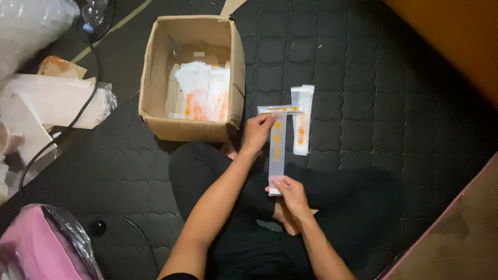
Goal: The person picks up plastic packets containing strips with orange markings from a cardboard box by hand and arranges them in a specific pattern on a dark padded surface.
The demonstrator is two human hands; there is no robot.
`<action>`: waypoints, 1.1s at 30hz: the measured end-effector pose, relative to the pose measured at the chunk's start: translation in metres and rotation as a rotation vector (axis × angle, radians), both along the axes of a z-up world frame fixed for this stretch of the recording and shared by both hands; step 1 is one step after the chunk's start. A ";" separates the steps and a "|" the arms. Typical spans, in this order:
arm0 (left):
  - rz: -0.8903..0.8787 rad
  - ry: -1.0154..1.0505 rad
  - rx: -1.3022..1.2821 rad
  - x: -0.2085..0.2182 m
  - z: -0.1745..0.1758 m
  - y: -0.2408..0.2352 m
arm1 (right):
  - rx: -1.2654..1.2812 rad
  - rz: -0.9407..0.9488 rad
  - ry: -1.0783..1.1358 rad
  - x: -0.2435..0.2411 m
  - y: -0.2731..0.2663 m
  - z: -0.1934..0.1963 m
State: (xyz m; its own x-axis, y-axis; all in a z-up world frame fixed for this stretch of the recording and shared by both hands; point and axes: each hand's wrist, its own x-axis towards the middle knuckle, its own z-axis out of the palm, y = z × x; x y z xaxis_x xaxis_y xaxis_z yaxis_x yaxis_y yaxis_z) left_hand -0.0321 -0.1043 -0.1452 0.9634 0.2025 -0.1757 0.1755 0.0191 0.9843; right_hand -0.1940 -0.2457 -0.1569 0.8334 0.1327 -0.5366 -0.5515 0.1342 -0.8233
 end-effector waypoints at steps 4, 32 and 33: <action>0.018 -0.011 0.013 0.003 0.002 0.005 | -0.028 -0.011 -0.006 0.006 -0.006 0.011; -0.028 -0.046 -0.109 -0.005 0.022 0.003 | -0.034 -0.037 -0.022 0.003 -0.012 -0.002; -0.020 -0.046 -0.109 -0.006 0.026 0.005 | -0.060 -0.036 -0.052 0.005 -0.014 -0.008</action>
State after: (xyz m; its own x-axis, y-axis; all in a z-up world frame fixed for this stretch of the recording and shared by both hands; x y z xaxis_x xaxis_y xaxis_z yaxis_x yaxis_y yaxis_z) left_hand -0.0378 -0.0993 -0.1189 0.9746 0.1655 -0.1512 0.1317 0.1233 0.9836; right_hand -0.1887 -0.2596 -0.1644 0.8640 0.0710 -0.4985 -0.5034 0.1025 -0.8580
